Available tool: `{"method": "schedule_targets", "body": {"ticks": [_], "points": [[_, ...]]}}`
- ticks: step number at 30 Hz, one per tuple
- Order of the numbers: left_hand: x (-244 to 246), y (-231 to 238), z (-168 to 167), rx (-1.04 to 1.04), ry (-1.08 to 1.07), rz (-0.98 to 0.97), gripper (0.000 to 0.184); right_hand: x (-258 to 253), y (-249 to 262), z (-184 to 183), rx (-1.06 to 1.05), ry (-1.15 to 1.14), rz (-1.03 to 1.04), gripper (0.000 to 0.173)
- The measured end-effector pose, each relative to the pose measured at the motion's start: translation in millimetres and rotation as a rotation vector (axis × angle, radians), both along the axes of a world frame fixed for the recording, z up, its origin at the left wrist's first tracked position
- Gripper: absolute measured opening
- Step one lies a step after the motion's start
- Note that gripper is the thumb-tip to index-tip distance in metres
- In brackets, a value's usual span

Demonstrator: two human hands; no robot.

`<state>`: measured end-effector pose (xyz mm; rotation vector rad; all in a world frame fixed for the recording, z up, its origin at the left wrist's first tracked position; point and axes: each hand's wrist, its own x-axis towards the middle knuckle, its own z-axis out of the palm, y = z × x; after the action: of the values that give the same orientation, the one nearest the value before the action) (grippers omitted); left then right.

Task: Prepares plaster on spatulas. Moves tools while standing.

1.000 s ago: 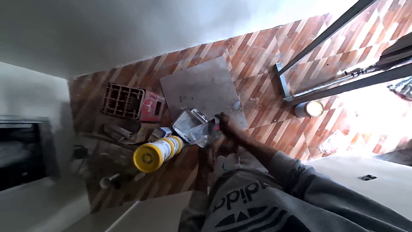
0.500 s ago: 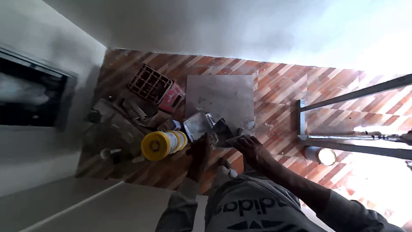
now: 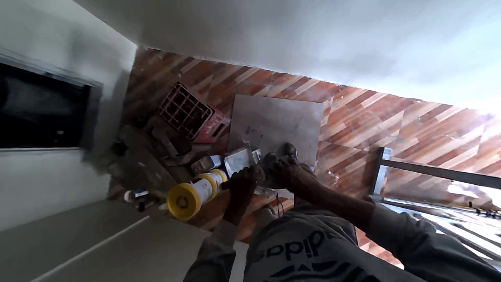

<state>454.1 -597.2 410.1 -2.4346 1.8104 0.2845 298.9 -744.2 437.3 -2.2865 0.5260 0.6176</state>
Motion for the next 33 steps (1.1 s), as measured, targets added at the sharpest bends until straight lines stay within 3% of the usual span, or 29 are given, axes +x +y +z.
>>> {"method": "schedule_targets", "body": {"ticks": [3, 8, 10, 12, 14, 16, 18, 21, 23, 27, 31, 33], "points": [[-3, -40, 5, -0.012, -0.001, 0.011, 0.022, 2, -63, -31, -0.038, -0.046, -0.153, 0.039], [0, -76, 14, 0.08, 0.089, 0.099, 0.04, 8, -100, -24, 0.0, -0.11, -0.022, 0.04], [0, -88, 17, 0.104, 0.139, 0.189, 0.038, 2, -141, -53, 0.067, -0.081, -0.271, 0.038], [6, -99, 24, 0.185, 0.286, 0.356, 0.036, -4, -187, -66, 0.168, -0.189, -0.656, 0.024], [9, -98, 19, 0.215, 0.52, 0.493, 0.031, -7, -214, -65, 0.42, -0.267, -1.004, 0.031], [2, -99, 14, 0.099, 0.746, 0.6, 0.031, -2, -219, -61, 0.829, -0.309, -1.285, 0.033], [-8, -110, 14, 0.021, 0.901, 0.673, 0.032, 14, -213, -63, 1.062, -0.265, -1.394, 0.03], [-24, -131, 8, -0.009, 1.023, 0.747, 0.033, 22, -189, -69, 1.139, -0.191, -1.379, 0.029], [-29, -145, 10, 0.002, 1.074, 0.865, 0.034, 9, -170, -66, 1.17, -0.13, -1.26, 0.028], [-12, -151, 16, -0.009, 1.027, 0.957, 0.039, -29, -166, -50, 0.99, -0.068, -0.935, 0.031], [13, -142, 12, -0.078, 0.904, 0.886, 0.036, -13, -205, -13, 0.337, -0.329, -0.789, 0.031], [20, -142, 12, -0.073, 0.803, 0.864, 0.028, 11, -210, 13, 0.154, -0.515, -0.682, 0.029]]}}
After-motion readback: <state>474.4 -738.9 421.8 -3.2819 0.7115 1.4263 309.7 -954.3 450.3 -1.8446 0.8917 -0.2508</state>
